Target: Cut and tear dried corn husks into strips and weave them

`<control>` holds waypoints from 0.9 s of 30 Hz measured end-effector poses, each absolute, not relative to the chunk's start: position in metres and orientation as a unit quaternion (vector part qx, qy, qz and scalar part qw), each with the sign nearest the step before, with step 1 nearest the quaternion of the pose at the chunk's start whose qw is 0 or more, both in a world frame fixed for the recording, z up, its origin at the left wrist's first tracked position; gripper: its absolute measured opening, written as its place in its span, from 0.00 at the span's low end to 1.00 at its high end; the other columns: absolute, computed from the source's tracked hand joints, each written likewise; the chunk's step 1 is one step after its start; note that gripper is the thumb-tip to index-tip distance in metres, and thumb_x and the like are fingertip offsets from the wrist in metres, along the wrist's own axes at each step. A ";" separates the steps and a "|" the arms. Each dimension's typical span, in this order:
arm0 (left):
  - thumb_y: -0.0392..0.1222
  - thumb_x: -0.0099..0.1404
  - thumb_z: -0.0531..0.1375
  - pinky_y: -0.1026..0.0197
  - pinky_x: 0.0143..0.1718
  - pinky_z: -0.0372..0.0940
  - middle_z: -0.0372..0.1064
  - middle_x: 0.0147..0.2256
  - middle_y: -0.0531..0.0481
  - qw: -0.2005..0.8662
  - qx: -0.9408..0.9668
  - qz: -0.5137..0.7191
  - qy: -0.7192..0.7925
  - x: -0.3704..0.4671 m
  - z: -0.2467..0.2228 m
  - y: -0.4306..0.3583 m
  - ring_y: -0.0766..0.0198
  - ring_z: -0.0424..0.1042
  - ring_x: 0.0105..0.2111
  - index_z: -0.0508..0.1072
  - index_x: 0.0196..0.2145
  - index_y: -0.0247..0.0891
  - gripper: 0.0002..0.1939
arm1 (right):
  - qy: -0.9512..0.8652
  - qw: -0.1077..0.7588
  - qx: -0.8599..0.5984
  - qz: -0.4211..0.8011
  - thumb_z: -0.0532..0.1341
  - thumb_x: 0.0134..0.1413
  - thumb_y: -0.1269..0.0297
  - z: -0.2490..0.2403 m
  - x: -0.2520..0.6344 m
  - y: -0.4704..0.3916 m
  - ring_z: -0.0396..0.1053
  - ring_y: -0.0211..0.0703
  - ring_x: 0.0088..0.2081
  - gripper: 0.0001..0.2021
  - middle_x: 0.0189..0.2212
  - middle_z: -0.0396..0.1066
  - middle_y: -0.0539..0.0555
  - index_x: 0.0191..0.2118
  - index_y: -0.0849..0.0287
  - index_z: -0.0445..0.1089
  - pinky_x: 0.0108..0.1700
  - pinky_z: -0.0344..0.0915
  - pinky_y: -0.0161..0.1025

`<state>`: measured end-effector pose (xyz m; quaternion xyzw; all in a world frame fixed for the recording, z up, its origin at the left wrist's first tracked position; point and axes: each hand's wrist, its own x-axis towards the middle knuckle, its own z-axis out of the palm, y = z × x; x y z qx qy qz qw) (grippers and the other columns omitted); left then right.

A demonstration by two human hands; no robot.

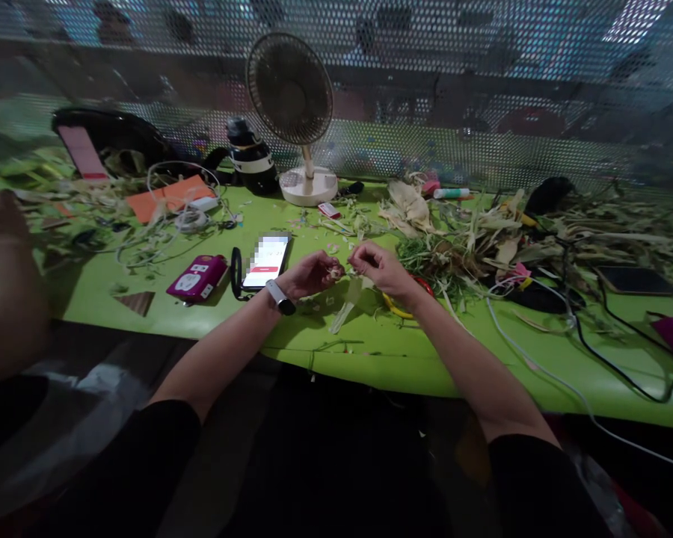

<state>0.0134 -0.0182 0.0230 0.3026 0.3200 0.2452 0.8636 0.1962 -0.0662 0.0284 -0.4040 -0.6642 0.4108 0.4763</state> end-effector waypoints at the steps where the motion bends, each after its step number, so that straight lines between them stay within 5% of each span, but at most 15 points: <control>1: 0.29 0.59 0.52 0.72 0.19 0.59 0.68 0.18 0.50 0.863 0.304 0.249 0.318 0.013 0.023 -0.018 0.74 0.60 0.16 0.68 0.20 0.32 0.12 | -0.649 0.470 -0.394 0.450 0.66 0.47 0.42 0.030 0.195 -0.068 0.61 0.34 0.27 0.23 0.32 0.68 0.51 0.26 0.58 0.64 0.31 0.60 0.35; 5: 0.31 0.60 0.53 0.72 0.18 0.57 0.67 0.18 0.50 0.856 0.346 0.236 0.304 0.013 0.022 -0.019 0.75 0.60 0.15 0.69 0.19 0.32 0.13 | -0.596 0.429 -0.384 0.560 0.67 0.49 0.46 0.035 0.193 -0.076 0.55 0.28 0.19 0.20 0.29 0.70 0.48 0.29 0.58 0.64 0.22 0.53 0.32; 12: 0.33 0.58 0.61 0.72 0.19 0.58 0.67 0.19 0.53 0.837 0.370 0.291 0.279 0.017 0.018 -0.021 0.75 0.62 0.16 0.70 0.23 0.32 0.07 | -0.596 0.423 -0.379 0.568 0.68 0.48 0.46 0.032 0.195 -0.073 0.63 0.31 0.22 0.20 0.22 0.69 0.47 0.29 0.59 0.66 0.24 0.55 0.31; 15: 0.33 0.55 0.65 0.74 0.16 0.52 0.63 0.18 0.57 0.829 0.383 0.327 0.242 0.018 0.018 -0.022 0.77 0.58 0.15 0.73 0.29 0.32 0.04 | -0.600 0.418 -0.373 0.571 0.67 0.50 0.46 0.034 0.194 -0.075 0.64 0.31 0.22 0.20 0.23 0.69 0.48 0.30 0.59 0.66 0.23 0.55 0.31; 19: 0.34 0.54 0.68 0.74 0.17 0.50 0.64 0.19 0.57 0.803 0.428 0.334 0.244 0.017 0.019 -0.025 0.78 0.59 0.16 0.76 0.38 0.34 0.12 | -0.598 0.422 -0.372 0.571 0.67 0.50 0.47 0.036 0.193 -0.078 0.64 0.32 0.23 0.19 0.24 0.69 0.48 0.29 0.59 0.66 0.24 0.57 0.32; 27: 0.40 0.51 0.71 0.68 0.24 0.60 0.70 0.23 0.54 0.667 0.562 0.417 0.255 0.014 0.029 -0.032 0.74 0.64 0.21 0.77 0.33 0.34 0.12 | -0.602 0.432 -0.358 0.568 0.68 0.49 0.48 0.036 0.198 -0.072 0.66 0.33 0.24 0.19 0.25 0.70 0.48 0.29 0.59 0.67 0.29 0.65 0.34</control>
